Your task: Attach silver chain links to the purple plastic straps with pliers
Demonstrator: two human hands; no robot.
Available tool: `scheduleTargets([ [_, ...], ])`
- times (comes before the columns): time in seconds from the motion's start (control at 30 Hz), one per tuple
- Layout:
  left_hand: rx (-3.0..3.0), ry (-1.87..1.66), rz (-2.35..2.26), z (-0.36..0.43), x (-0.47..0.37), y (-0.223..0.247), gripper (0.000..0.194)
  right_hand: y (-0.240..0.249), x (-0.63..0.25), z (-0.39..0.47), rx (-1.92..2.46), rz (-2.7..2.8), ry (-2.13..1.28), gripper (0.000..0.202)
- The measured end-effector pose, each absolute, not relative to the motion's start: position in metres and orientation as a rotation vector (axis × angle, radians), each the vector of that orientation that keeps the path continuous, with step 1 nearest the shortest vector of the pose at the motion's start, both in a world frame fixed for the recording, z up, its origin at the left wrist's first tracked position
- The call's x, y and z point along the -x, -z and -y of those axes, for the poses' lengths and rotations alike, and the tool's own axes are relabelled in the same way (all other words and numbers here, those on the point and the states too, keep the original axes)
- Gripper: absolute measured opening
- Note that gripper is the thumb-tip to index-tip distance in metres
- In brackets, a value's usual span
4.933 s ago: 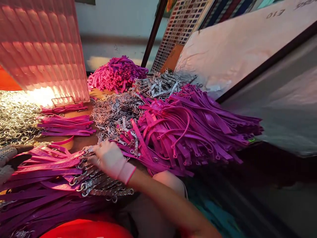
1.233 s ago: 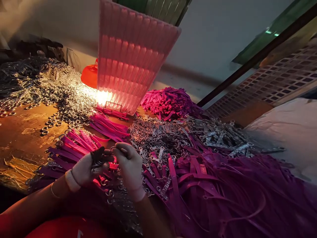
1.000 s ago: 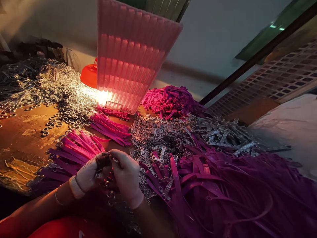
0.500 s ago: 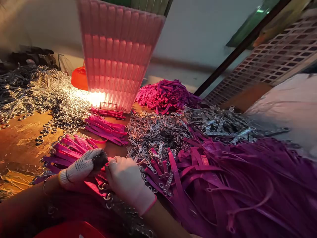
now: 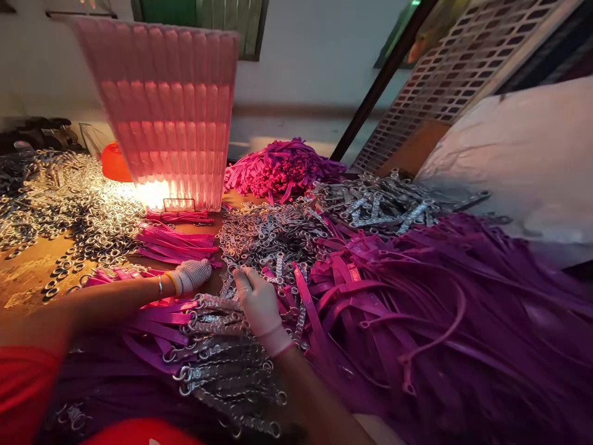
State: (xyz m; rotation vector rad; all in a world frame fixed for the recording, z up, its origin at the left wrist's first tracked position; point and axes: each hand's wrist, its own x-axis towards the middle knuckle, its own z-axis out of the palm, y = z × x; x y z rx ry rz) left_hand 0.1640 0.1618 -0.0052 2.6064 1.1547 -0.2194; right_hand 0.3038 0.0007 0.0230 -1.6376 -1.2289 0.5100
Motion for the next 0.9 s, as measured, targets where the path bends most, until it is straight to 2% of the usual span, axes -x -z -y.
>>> scheduleTargets([
  [0.13, -2.502, 0.143, -1.195, -0.165, -0.168, 0.006, 0.031, -0.024, -0.298, 0.002, 1.668, 1.340, -0.497, 0.033],
  [0.23, -2.421, 0.048, -1.128, -0.162, -0.155, -0.014, 0.018, -0.024, -0.291, 0.005, 1.652, 1.467, -0.437, 0.026],
  [0.3, -2.358, -0.010, -1.053, -0.151, -0.136, -0.030, 0.023, -0.025, -0.283, 0.006, 1.597, 1.558, -0.410, 0.024],
  [0.4, -1.981, -0.167, -0.908, -0.120, -0.103, -0.047, 0.032, -0.031, -0.266, 0.008, 1.550, 1.680, -0.380, 0.023],
  [0.5, -1.514, -0.334, -0.813, -0.086, -0.079, -0.055, 0.028, -0.041, -0.248, 0.013, 1.630, 1.783, -0.329, 0.023],
  [0.63, -1.318, -0.373, -0.835, -0.058, -0.069, -0.058, 0.030, -0.054, -0.233, 0.022, 1.819, 1.859, -0.243, 0.025],
  [0.73, -1.377, -0.353, -0.872, -0.050, -0.067, -0.059, 0.034, -0.060, -0.226, 0.027, 1.920, 1.942, -0.181, 0.027],
  [0.9, -2.103, -0.465, -0.818, -0.052, -0.061, -0.054, 0.021, -0.064, -0.218, 0.026, 1.966, 1.989, -0.077, 0.029],
])
